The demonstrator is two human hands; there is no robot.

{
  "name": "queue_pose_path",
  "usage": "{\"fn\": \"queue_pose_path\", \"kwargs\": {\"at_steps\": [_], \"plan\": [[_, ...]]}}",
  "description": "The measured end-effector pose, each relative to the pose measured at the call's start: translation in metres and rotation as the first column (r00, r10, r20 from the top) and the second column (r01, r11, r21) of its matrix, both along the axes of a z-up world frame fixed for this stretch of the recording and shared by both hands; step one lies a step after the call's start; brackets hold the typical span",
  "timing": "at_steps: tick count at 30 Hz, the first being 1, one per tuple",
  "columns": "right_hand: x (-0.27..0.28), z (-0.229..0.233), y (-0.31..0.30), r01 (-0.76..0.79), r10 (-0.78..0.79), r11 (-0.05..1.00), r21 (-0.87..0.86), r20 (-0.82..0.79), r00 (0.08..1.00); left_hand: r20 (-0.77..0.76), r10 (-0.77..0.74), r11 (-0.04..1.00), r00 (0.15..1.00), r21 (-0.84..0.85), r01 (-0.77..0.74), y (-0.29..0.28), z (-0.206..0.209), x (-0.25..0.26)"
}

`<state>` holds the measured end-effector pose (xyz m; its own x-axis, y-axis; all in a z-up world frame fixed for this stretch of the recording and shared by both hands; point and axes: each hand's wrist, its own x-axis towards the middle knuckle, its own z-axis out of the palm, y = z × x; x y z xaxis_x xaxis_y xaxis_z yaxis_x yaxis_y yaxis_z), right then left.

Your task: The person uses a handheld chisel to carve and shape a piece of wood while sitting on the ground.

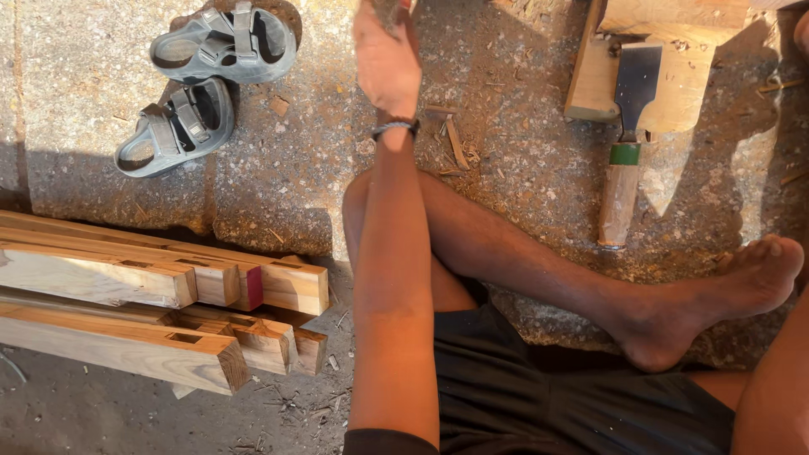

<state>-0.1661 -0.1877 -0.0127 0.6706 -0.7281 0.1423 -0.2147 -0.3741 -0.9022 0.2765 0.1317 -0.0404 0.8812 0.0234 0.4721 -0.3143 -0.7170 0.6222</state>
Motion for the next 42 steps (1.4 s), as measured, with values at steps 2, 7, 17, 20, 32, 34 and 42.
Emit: {"fn": "queue_pose_path", "kwargs": {"at_steps": [2, 7, 17, 20, 32, 34, 42], "plan": [[0.003, 0.002, 0.001, -0.014, 0.014, 1.0, -0.01, -0.012, 1.0, -0.064, -0.047, 0.997, 0.997, 0.062, 0.051, 0.026, 0.0, 0.007], [0.045, 0.017, -0.008, -0.051, 0.049, 0.995, -0.091, -0.027, 0.998, -0.494, -0.401, 0.808, 0.772, 0.207, 0.552, 0.021, 0.006, -0.025], [0.151, 0.042, -0.073, -0.096, 0.083, 0.973, -0.21, -0.072, 0.994, -0.427, -0.413, 0.42, 0.805, 0.695, 0.584, 0.014, -0.005, -0.043], [0.174, 0.038, -0.073, -0.114, 0.104, 0.974, -0.198, -0.06, 0.993, -0.369, -0.407, 0.369, 0.836, 0.771, 0.52, 0.029, -0.007, -0.027], [0.163, 0.041, -0.091, -0.109, 0.093, 0.971, -0.211, -0.084, 0.992, -0.405, -0.559, 0.473, 0.723, 0.561, 0.68, 0.002, 0.006, -0.041], [0.154, 0.039, -0.092, -0.104, 0.088, 0.973, -0.208, -0.088, 0.992, -0.429, -0.513, 0.454, 0.743, 0.6, 0.659, 0.001, 0.003, -0.042], [0.12, 0.023, -0.086, -0.084, 0.063, 0.982, -0.17, -0.125, 0.99, -0.52, -0.068, 0.495, 0.851, 0.723, 0.482, 0.031, 0.024, -0.028]]}}
